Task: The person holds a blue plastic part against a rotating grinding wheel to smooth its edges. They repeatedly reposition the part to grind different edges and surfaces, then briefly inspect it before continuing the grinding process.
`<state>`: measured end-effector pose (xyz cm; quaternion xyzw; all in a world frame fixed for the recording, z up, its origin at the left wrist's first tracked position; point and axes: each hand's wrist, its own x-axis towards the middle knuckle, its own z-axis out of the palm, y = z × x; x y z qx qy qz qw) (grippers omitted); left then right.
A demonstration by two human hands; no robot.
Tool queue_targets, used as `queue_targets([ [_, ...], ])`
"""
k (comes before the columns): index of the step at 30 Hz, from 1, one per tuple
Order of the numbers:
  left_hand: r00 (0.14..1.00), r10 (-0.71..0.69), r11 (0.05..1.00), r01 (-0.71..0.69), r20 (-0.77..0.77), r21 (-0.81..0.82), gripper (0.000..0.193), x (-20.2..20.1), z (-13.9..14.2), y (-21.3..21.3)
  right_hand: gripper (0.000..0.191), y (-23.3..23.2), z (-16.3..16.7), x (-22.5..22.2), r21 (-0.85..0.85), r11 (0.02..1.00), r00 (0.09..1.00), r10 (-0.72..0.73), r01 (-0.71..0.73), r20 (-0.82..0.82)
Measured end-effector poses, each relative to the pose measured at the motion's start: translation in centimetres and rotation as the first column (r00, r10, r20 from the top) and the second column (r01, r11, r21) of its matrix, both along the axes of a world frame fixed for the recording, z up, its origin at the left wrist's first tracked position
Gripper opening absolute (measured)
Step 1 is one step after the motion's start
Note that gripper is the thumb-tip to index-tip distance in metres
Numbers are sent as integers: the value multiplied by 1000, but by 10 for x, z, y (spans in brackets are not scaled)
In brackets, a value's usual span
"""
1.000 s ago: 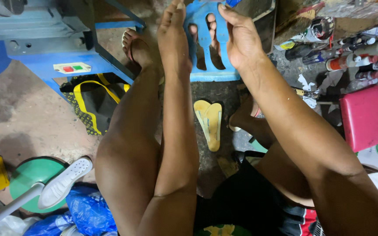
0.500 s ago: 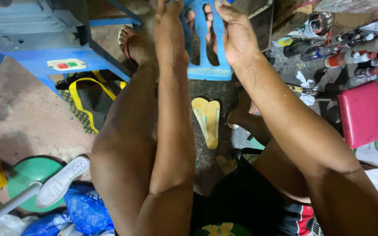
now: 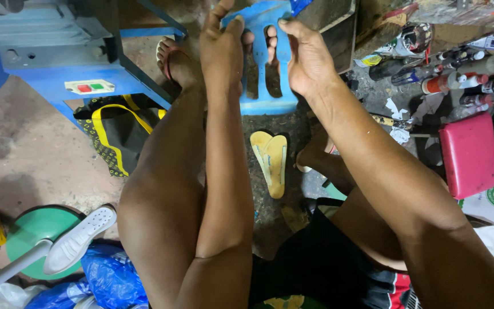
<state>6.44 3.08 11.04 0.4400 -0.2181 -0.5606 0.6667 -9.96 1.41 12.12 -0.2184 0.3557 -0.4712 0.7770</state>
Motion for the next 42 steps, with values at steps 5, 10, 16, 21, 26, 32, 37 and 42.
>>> queue_targets([
  [5, 999, 35, 999, -36, -40, -27, 19, 1, -4, -16, 14, -8, 2, -4, 38, 999, 999, -18, 19, -30],
  [10, 981, 15, 996, -33, -193, -89, 21, -1, -6, -27, 10, -12, -1, -4, 92, 995, 986, -39, 25, 162],
  [16, 993, 33, 991, -47, -118, -122, 23, 4, -7, -10, 11, -1, -1, 1, 50, 999, 996, -13, 9, 91],
  [21, 999, 26, 998, -24, 43, -53, 21, 9, -1, 2, 13, 5, 5, 6, -86, 995, 996, 48, -55, -81],
  [26, 993, 11, 999, -16, -120, -41, 19, 2, -4, 1, 18, -3, 3, 9, -73, 997, 995, 29, -36, -93],
  [32, 998, 19, 999, -20, -54, -25, 25, 9, -10, 4, 19, 0, 5, 10, -95, 992, 988, 71, -85, -141],
  [37, 997, -64, 998, 64, -39, 0, 29, 10, -10, 15, 23, 12, 20, 13, -107, 982, 928, 108, -156, -356],
  [42, 996, -42, 998, 45, 80, -39, 27, 4, -20, 9, 14, 13, 26, 8, -192, 972, 953, 77, -138, -293],
])
